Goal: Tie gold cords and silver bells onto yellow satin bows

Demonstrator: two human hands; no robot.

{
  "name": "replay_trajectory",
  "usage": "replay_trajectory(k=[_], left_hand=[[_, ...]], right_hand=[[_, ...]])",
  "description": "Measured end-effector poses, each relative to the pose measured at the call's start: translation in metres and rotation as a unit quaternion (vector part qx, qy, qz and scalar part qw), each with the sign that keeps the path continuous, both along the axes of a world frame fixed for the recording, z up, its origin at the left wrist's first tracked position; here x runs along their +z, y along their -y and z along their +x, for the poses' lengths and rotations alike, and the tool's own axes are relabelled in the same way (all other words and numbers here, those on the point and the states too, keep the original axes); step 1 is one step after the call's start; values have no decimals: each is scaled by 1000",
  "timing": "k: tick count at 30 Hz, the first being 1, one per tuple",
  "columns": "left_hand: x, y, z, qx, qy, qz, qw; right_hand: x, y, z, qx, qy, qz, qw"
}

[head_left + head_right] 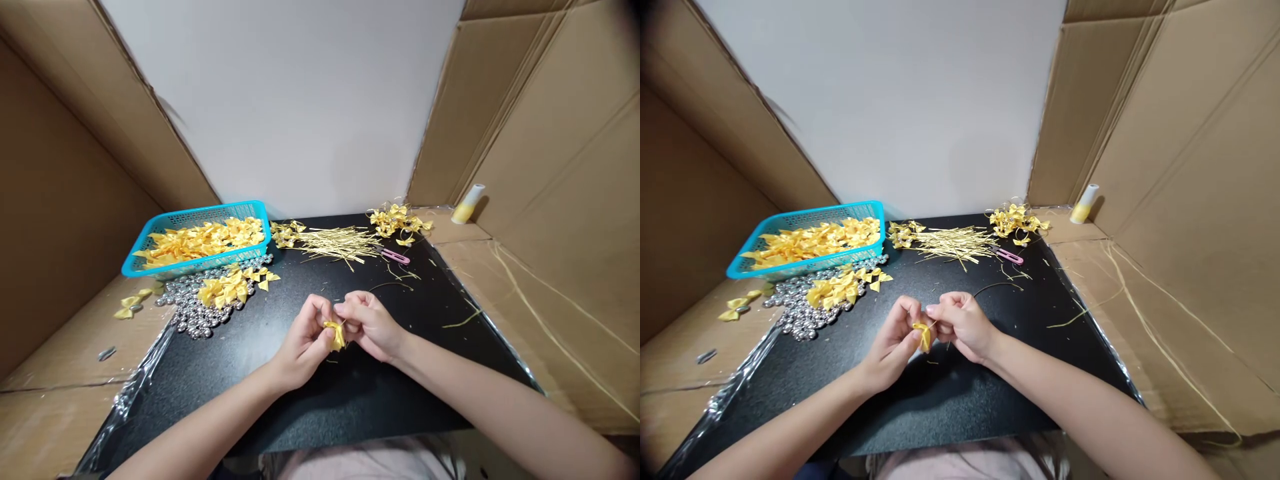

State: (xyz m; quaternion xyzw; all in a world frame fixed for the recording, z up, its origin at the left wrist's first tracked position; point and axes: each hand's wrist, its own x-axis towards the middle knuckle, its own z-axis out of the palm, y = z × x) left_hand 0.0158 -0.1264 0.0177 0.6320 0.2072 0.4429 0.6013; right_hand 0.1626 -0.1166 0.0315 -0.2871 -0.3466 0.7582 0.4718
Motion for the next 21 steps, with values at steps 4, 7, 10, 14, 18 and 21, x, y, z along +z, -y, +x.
replay_trajectory(k=[4,7,10,14,18,21], left_hand=[[0,0,0,-6,8,10,1000],[-2,1,-2,-10,1,25,1000],[-1,1,-3,5,-16,26,1000],[1,1,-4,20,-34,24,999],[4,1,-4,31,-46,-3,998],[8,2,-5,15,-31,-40,999]], right_hand=[[2,-6,5,-7,-22,-6,1000],[4,-11,11,-24,-34,-2,999],[5,-16,16,-33,-37,2,999],[5,-21,20,-43,-32,8,999],[5,-24,24,-36,-14,16,999],[5,-25,28,-11,4,16,1000]])
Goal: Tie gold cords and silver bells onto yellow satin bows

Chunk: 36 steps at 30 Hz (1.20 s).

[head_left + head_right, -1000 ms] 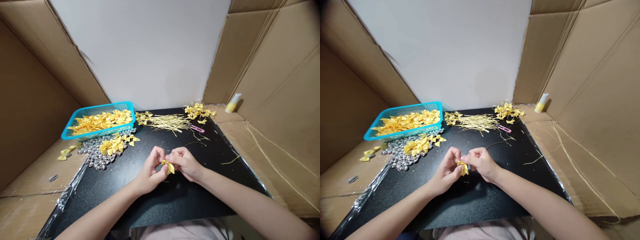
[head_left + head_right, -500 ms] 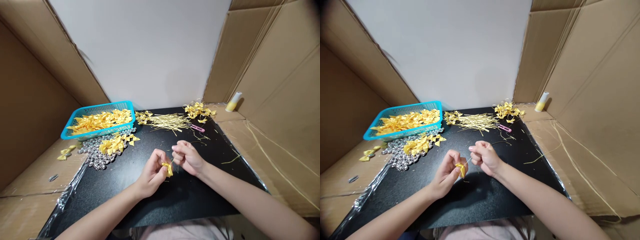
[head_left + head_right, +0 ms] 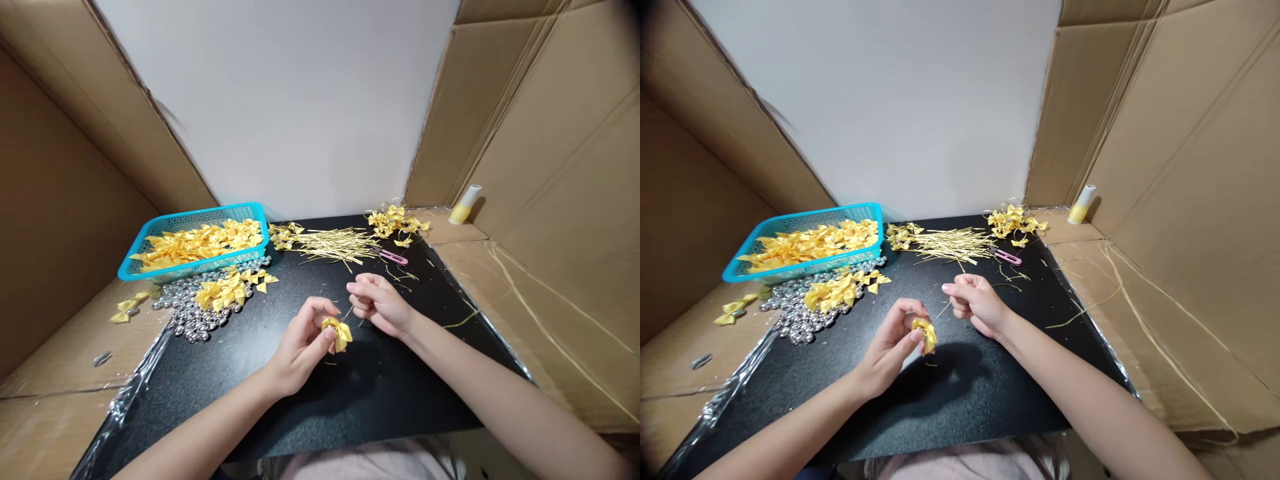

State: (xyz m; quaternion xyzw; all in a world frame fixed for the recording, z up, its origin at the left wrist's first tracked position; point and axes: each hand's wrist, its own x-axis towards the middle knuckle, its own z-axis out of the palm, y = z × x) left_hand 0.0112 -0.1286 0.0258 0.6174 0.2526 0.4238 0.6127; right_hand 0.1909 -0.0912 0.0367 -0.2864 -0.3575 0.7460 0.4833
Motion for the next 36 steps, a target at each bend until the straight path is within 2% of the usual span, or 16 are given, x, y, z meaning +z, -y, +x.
replay_trajectory(k=[6,14,19,24,29,36], left_hand=[[2,-1,-2,-55,39,-42,997],[1,-4,-2,-60,82,-70,992],[4,-4,-3,-59,69,-62,994],[2,-3,-5,-26,23,-8,999],[0,-4,-4,16,1,3,1000],[2,-2,-2,-20,-20,-33,999]], right_hand=[[-3,-2,3,23,31,3,999],[-3,-1,0,18,91,38,995],[-4,-2,4,-41,161,99,981],[-8,-3,9,-142,242,183,942],[-11,1,4,-167,289,246,910],[-12,-4,8,-234,320,276,875]])
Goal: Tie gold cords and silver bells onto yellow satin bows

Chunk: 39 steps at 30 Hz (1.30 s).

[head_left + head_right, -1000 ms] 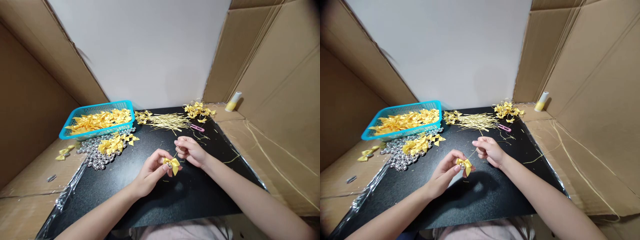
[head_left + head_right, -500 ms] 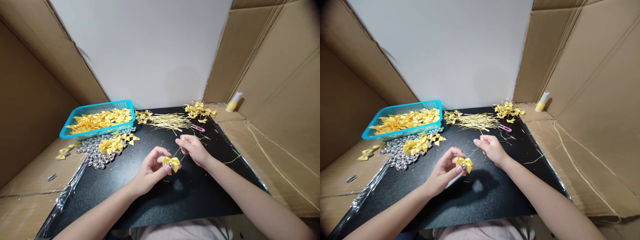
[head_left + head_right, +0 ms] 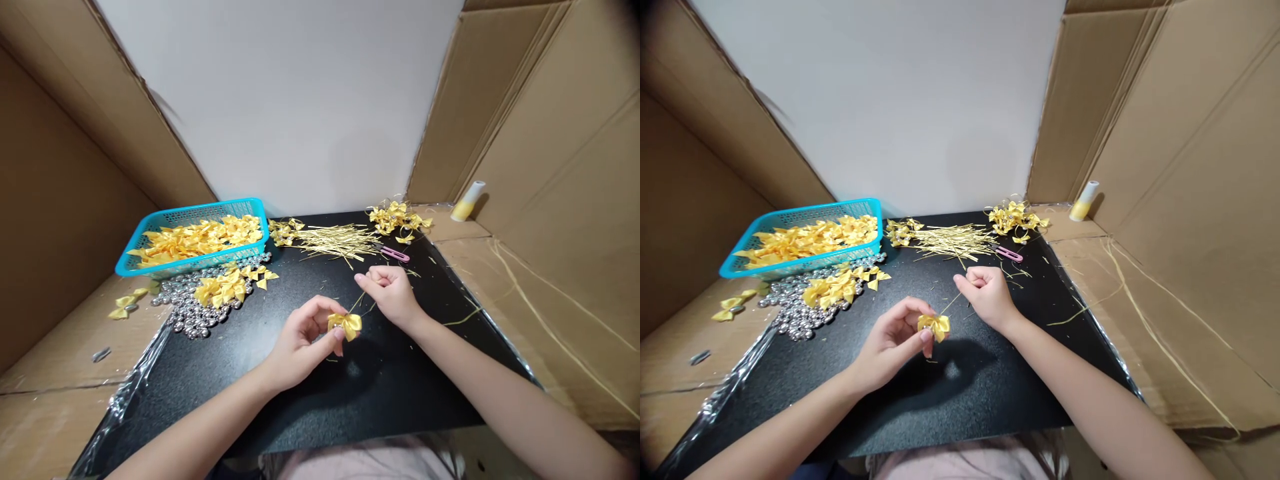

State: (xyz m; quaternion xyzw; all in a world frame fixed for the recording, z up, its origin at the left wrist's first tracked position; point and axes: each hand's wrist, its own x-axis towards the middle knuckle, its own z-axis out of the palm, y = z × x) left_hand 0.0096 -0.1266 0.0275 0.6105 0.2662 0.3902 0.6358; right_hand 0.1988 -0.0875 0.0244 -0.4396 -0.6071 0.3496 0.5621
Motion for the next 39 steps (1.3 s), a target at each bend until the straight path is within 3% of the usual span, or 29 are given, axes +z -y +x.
replay_trajectory(k=[5,10,20,34,39], left_hand=[[-4,0,-1,-19,-41,-23,999],[-1,-1,0,-1,-59,-25,998],[1,-3,3,8,-80,-30,996],[-2,-8,3,72,30,46,996],[-3,-9,2,21,38,4,999]], right_hand=[[-1,-4,3,-27,19,31,999],[4,-2,5,-39,30,73,996],[12,4,8,-23,49,132,990],[7,-3,8,-25,40,88,995],[-1,-7,5,-13,57,56,997]])
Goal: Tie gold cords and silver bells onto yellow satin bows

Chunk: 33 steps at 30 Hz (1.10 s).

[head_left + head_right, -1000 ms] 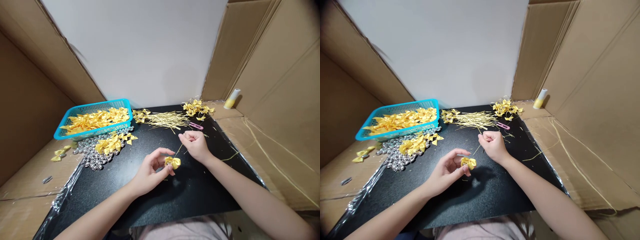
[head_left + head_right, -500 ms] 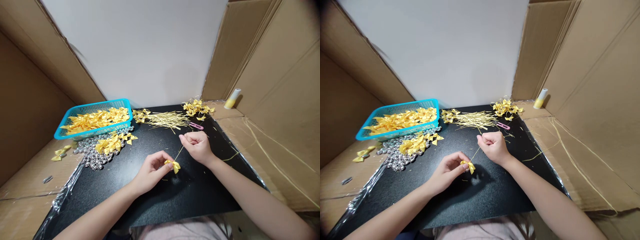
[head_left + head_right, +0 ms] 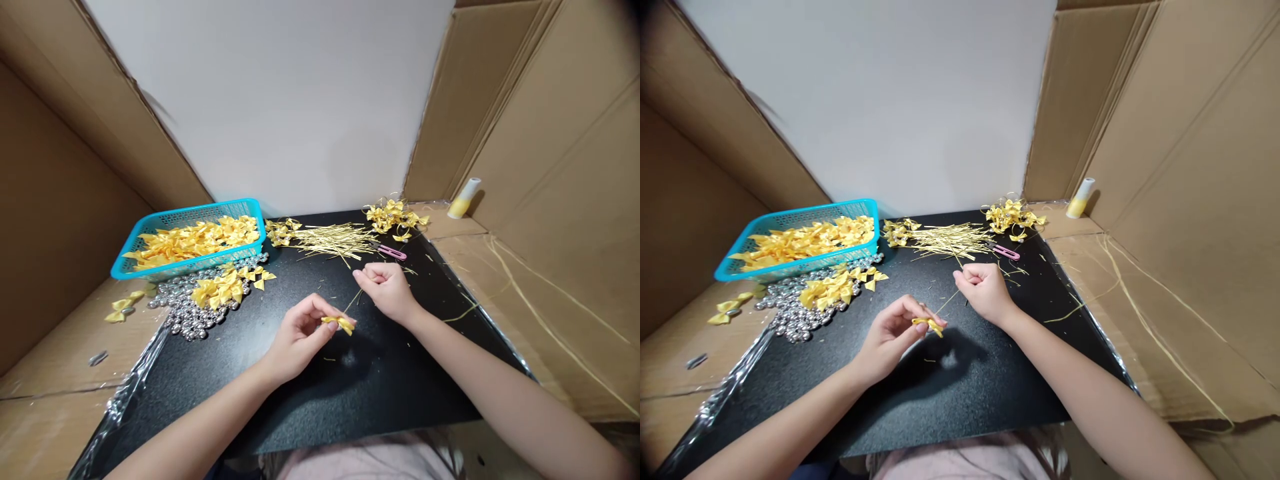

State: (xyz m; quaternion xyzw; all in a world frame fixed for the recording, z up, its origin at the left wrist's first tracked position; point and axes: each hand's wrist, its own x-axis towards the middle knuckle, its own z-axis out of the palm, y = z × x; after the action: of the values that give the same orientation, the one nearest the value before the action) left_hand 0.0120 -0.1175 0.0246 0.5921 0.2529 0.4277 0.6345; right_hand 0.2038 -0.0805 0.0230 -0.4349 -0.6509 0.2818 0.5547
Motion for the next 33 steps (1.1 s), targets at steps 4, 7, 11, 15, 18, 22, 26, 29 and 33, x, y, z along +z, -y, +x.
replay_trajectory(k=[4,7,11,15,18,22,26,29,33], left_hand=[[2,2,-1,-85,-16,-51,995],[4,3,0,-106,-25,-81,991],[6,5,1,-96,-50,-104,989],[4,6,-2,-93,-68,-103,988],[1,6,-4,-100,-77,-99,987],[-1,5,-5,-103,-69,-102,987],[1,5,-4,-77,-80,-114,987],[8,2,-9,-88,-132,-65,985],[27,-10,-26,-159,-196,-53,966]], right_hand=[[-6,-2,-2,6,22,-21,1000],[-8,-3,-3,9,34,-31,999],[-9,-4,-2,16,43,-33,998],[-9,-4,-1,29,52,-26,998],[-9,-5,0,35,59,-21,997],[-9,-6,1,53,63,-32,996],[-5,-8,10,112,67,-66,989],[4,-12,23,183,82,-102,974],[21,-22,50,221,92,-143,960]])
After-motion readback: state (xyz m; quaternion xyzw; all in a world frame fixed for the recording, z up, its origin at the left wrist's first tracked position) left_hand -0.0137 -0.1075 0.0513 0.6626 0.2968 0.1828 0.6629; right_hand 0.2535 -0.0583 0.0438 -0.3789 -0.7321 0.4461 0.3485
